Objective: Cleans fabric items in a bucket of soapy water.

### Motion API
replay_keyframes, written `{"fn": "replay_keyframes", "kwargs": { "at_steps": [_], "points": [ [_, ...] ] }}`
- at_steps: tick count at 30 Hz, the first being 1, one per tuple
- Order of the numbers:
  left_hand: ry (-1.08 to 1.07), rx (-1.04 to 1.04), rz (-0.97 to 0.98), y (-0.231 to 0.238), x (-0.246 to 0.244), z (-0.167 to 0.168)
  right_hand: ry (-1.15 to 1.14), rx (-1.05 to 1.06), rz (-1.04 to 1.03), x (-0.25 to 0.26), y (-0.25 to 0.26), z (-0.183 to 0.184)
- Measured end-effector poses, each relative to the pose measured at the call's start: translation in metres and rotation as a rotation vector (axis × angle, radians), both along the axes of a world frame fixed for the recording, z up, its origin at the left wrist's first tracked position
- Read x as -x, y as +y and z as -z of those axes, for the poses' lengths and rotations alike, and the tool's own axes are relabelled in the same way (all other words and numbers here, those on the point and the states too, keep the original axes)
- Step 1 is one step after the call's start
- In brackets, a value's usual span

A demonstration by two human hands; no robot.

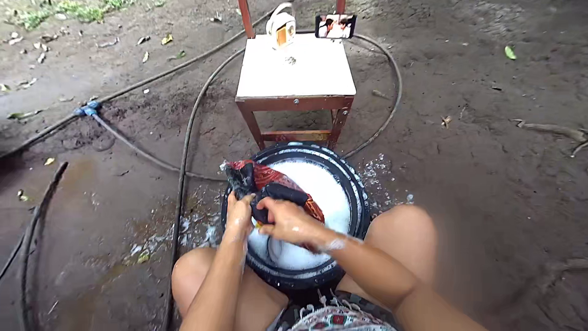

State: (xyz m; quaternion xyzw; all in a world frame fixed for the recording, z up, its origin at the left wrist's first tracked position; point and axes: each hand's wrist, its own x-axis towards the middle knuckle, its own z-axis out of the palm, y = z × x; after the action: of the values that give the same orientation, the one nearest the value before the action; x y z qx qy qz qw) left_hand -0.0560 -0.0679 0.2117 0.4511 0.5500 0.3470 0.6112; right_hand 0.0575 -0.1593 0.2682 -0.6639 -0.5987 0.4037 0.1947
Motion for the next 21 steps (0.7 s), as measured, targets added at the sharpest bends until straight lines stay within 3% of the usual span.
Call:
{"fn": "replay_keyframes", "kwargs": {
  "at_steps": [4,6,8,11,15,19,21],
  "points": [
    [-0.038,0.069,0.117,0.009,0.041,0.01,0.2,-0.327,0.337,-0.029,-0.012,0.037],
    [-0.095,0.059,0.14,0.009,0.044,0.015,0.086,-0.426,0.518,-0.035,-0.015,0.042],
    [-0.151,0.048,0.113,0.009,0.041,0.022,-0.021,-0.379,0.562,-0.046,-0.02,0.049],
    [-0.17,0.045,0.09,0.004,0.046,0.029,0.08,-0.13,0.454,-0.051,-0.027,0.06],
    [-0.161,0.042,0.015,0.0,0.054,0.037,0.128,0.041,0.217,-0.014,-0.041,0.067],
    [-0.15,-0.01,0.132,-0.006,0.078,0.037,0.224,0.096,-0.144,-0.007,-0.045,0.066],
    [-0.266,-0.047,0.238,-0.005,0.083,0.038,0.254,-0.01,-0.055,-0.027,-0.031,0.063]
  ]
}}
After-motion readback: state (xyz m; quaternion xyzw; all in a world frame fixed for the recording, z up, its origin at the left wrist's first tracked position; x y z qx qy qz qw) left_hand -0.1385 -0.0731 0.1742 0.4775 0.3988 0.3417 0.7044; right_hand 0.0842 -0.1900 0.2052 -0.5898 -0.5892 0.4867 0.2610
